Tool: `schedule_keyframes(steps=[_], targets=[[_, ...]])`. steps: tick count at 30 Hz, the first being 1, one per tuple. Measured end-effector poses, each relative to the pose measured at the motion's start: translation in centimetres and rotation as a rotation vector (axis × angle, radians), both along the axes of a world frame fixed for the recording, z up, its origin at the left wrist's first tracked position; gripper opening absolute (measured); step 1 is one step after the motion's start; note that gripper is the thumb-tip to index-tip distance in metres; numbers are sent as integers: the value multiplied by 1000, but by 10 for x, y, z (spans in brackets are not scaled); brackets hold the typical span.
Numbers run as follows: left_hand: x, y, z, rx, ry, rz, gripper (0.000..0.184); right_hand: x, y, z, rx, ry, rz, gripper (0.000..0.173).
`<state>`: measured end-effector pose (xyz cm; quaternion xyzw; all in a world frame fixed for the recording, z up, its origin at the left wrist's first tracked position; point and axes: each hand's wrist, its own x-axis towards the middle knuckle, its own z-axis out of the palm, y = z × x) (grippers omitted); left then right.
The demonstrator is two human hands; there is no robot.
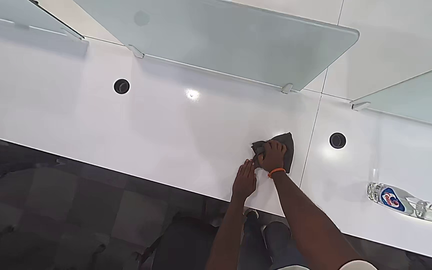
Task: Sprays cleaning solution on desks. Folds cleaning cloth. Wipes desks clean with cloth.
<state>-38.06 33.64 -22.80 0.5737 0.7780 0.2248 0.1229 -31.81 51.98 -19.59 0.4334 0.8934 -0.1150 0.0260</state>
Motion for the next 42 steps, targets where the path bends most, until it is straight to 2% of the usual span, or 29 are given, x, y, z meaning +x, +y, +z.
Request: schedule_keyframes(steps=[4,11,15,18,22,26,30,33,38,42], targets=[[1,-2,2,-43,8,-8,52,-25,36,-5,79,61,-15,49],[-1,1,0,-29,30,-5,50,-101,132,2,166,128,-132,50],[1,-2,-3,-10,38,0,50,-108,142,0,173,140,-141,48],[-2,-2,-4,5,33,1,51,-98,132,-5,172,172,-96,49],[-1,-1,-5,50,22,0,51,-51,87,-14,104,137,-7,58],[-2,-2,-4,52,13,8,52,30,6,-10,42,114,36,61],[-2,-2,-2,25,9,10,51,118,-79,-12,31,50,-8,58],[-3,-1,-2,12,5,0,52,160,-117,-10,20,22,-18,60],[-3,1,0,4,18,11,52,158,-109,-12,54,10,-17,62],[-2,0,-1,-30,8,14,52,139,-64,-13,56,98,16,54]])
